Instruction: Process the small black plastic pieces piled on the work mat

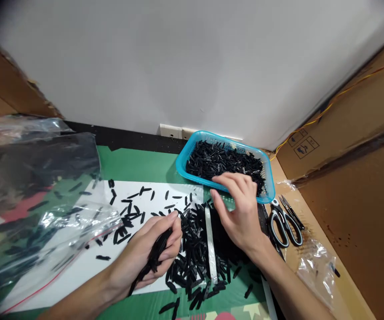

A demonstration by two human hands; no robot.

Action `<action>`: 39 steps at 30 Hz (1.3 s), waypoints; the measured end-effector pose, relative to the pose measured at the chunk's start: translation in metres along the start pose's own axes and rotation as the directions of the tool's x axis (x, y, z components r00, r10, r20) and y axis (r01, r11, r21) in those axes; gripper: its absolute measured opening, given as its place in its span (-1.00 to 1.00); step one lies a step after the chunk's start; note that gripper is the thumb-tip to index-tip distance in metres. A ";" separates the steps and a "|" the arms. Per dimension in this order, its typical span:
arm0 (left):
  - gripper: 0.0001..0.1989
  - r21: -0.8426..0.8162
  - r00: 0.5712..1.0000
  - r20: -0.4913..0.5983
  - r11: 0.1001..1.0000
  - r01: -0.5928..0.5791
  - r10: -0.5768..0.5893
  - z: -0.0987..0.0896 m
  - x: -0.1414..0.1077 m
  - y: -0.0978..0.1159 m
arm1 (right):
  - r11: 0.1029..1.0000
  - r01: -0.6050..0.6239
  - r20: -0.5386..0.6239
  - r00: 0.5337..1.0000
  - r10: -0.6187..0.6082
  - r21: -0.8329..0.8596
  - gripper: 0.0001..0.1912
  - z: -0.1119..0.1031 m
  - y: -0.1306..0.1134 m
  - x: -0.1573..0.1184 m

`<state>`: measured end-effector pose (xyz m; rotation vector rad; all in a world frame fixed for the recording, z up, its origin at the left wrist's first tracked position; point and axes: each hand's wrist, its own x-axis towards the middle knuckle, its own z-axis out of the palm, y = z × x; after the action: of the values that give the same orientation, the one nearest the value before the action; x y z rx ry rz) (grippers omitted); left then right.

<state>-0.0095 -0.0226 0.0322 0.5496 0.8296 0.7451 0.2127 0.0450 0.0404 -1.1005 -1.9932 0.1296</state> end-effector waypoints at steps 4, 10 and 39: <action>-0.35 0.014 1.000 0.001 1.000 0.027 -0.027 -0.002 0.002 0.000 | 0.927 0.050 0.174 0.977 -0.122 0.372 -0.82 0.008 -0.018 -0.012; -0.20 0.141 0.973 -0.209 0.981 0.132 -0.101 -0.001 0.002 -0.011 | 0.845 0.076 0.293 0.918 -0.267 0.530 -0.78 0.018 -0.036 -0.025; -0.50 -0.017 0.996 -0.076 0.998 0.052 -0.054 -0.002 0.001 0.000 | 0.802 -0.319 0.367 0.920 0.134 0.506 -0.84 0.017 -0.035 -0.023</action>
<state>-0.0104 -0.0212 0.0309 0.4865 0.9055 0.7265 0.1842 0.0119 0.0312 -0.9598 -1.8878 1.0171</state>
